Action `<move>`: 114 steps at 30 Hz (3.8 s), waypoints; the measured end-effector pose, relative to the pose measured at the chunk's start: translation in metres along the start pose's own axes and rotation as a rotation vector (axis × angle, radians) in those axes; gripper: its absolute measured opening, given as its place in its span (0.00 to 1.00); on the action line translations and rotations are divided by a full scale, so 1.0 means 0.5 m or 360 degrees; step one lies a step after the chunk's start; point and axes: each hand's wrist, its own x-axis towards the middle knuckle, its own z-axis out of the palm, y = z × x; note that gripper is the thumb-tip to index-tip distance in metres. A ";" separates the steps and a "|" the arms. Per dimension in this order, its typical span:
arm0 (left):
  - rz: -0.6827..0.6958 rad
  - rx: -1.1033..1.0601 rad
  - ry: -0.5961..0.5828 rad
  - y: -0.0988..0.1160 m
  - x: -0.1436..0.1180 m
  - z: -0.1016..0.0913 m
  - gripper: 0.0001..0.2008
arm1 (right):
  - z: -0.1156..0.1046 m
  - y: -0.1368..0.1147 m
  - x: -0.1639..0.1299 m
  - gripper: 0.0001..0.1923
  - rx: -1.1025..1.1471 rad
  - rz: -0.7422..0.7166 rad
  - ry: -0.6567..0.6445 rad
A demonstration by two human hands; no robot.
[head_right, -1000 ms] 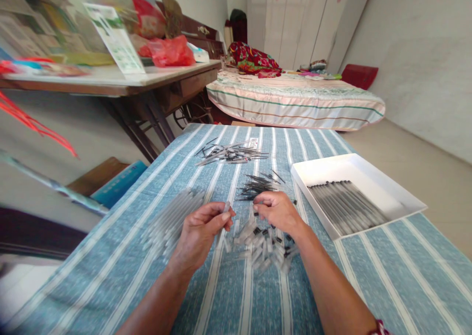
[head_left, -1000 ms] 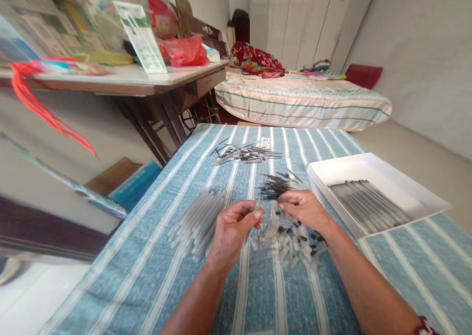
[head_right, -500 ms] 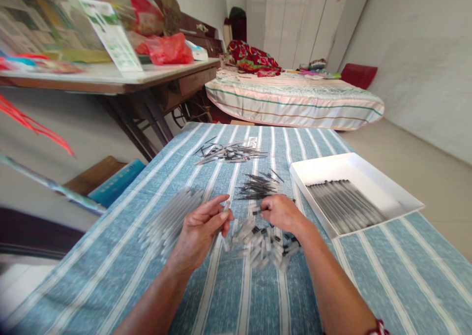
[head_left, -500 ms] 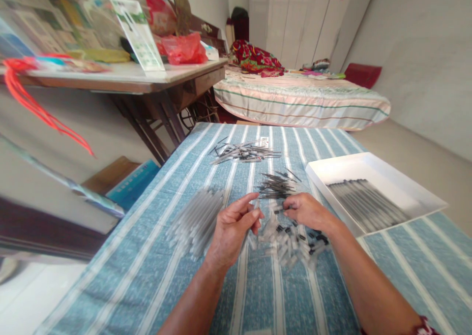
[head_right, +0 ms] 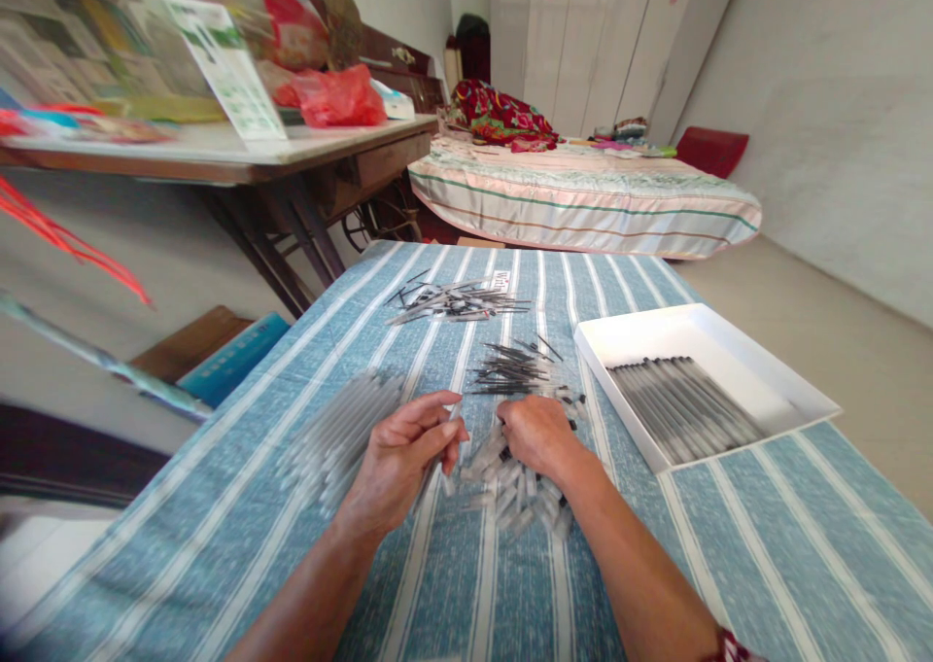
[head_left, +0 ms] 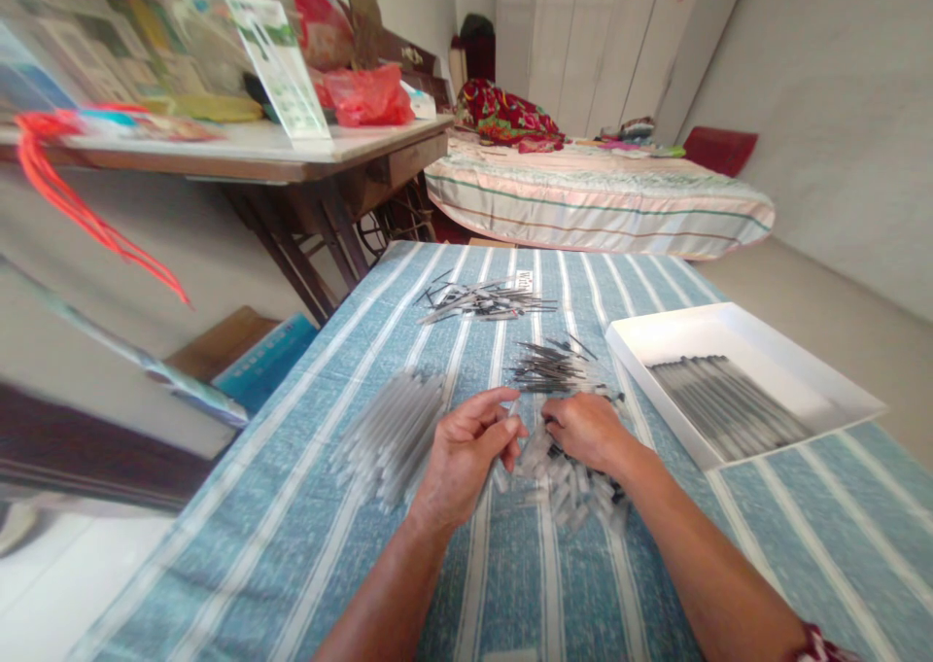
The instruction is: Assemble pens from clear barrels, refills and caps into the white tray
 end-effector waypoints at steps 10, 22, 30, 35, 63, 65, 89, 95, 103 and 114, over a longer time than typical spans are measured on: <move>-0.0018 -0.0039 0.0014 0.003 -0.006 0.011 0.17 | 0.004 -0.002 0.000 0.12 0.0017 0.0026 0.0036; -0.0143 0.0037 -0.0039 0.004 -0.007 0.010 0.10 | 0.003 0.001 -0.006 0.07 0.2663 -0.0259 0.0316; -0.0135 0.0043 -0.0078 0.005 -0.011 0.014 0.10 | 0.014 -0.015 -0.003 0.10 0.3184 -0.0278 0.0243; -0.0135 0.0033 -0.0085 0.006 -0.013 0.015 0.10 | 0.028 -0.026 0.002 0.11 0.3327 -0.0232 0.0163; -0.0200 -0.0176 -0.0107 0.004 -0.011 0.018 0.07 | 0.043 -0.054 0.001 0.13 0.3517 -0.0246 0.0011; -0.0214 -0.0207 -0.0124 0.004 -0.011 0.017 0.07 | 0.043 -0.055 0.000 0.13 0.3515 -0.0264 0.0002; -0.0274 -0.0286 -0.0118 -0.003 -0.008 0.016 0.09 | 0.048 -0.057 0.000 0.14 0.3433 -0.0213 0.0096; -0.0277 -0.0285 -0.0120 -0.005 -0.006 0.015 0.12 | 0.056 -0.062 0.002 0.14 0.3438 -0.0238 0.0087; -0.0351 -0.0300 -0.0121 -0.001 -0.009 0.013 0.08 | 0.039 -0.032 -0.002 0.11 0.2938 -0.0271 0.0281; -0.0392 -0.0038 -0.0185 -0.001 -0.009 0.012 0.09 | 0.026 0.011 -0.008 0.11 0.2403 -0.0392 0.0263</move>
